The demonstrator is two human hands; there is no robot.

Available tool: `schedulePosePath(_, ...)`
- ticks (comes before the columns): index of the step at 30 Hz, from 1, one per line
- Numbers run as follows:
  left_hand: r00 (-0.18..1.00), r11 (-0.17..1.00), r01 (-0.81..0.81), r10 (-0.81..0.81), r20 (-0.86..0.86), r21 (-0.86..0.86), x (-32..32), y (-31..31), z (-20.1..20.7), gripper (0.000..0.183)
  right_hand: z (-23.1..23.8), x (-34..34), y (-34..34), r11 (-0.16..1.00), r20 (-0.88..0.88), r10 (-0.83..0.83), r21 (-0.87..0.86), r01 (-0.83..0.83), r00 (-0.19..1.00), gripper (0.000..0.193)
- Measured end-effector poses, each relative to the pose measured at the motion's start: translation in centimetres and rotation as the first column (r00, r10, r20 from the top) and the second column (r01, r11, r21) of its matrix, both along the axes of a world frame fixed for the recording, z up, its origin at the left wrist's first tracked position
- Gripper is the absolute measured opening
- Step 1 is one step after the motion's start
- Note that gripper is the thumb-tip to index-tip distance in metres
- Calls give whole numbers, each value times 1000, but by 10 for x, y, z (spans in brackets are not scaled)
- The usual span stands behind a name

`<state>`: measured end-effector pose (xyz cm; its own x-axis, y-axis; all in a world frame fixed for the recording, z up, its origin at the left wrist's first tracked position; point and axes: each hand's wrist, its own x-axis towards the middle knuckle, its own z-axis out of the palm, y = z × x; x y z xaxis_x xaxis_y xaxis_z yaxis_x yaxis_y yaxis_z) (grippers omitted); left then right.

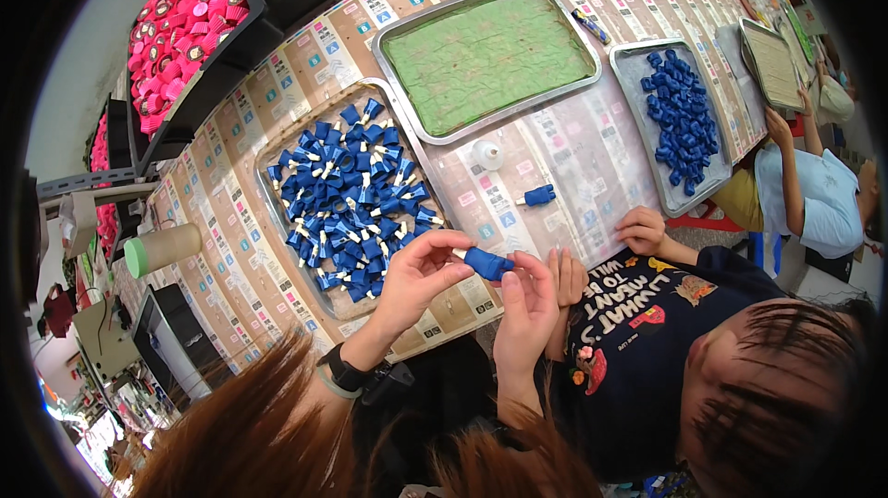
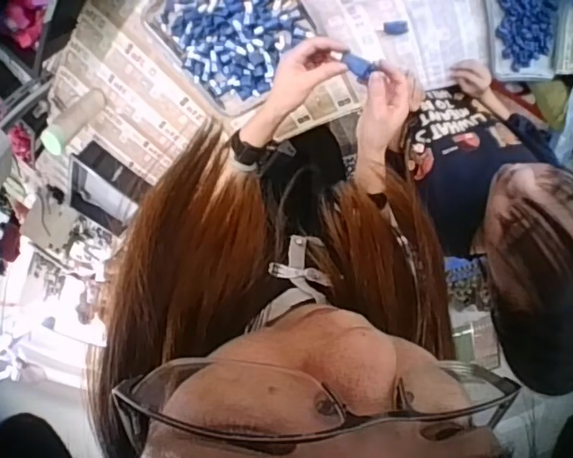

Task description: Moving trays of small plastic components and sorting through bins of metal and plastic parts in a factory setting.

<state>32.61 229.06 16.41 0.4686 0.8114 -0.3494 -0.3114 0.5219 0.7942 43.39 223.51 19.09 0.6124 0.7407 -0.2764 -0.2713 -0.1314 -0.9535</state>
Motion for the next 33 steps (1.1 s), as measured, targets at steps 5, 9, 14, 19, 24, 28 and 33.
schedulePosePath(5, 1000, 997, -16, 17, -13, 72, 3, -2, -3, 27, -6, 8, 3, 999, -113, 39, -12, -41, 993, 22)
schedulePosePath(9, 992, 995, 94, -97, -75, -42, 2, 2, -2, 23, -13, 12, 4, 998, -108, 25, 64, -18, 994, 22)
schedulePosePath(14, 995, 986, 67, -55, 86, -151, 2, 0, -9, 21, -9, 10, 6, 996, -73, 37, 82, -31, 997, 23)
schedulePosePath(19, 993, 991, 114, -112, 29, -76, -2, 2, -9, 20, -7, 17, 5, 990, -114, 128, 68, -121, 985, 20)
schedulePosePath(24, 991, 985, 129, -123, 59, -112, 1, 3, -7, 20, -5, 17, 4, 998, -212, 61, 36, -55, 975, 19)
schedulePosePath(28, 986, 970, 120, -92, 138, -213, 3, 1, -10, 20, -6, 18, 4, 1000, -343, 2, 25, 6, 939, 20)
schedulePosePath(33, 990, 947, 83, -43, 132, -311, 4, 0, -14, 20, -6, 20, 2, 982, -134, 176, -50, -184, 975, 21)
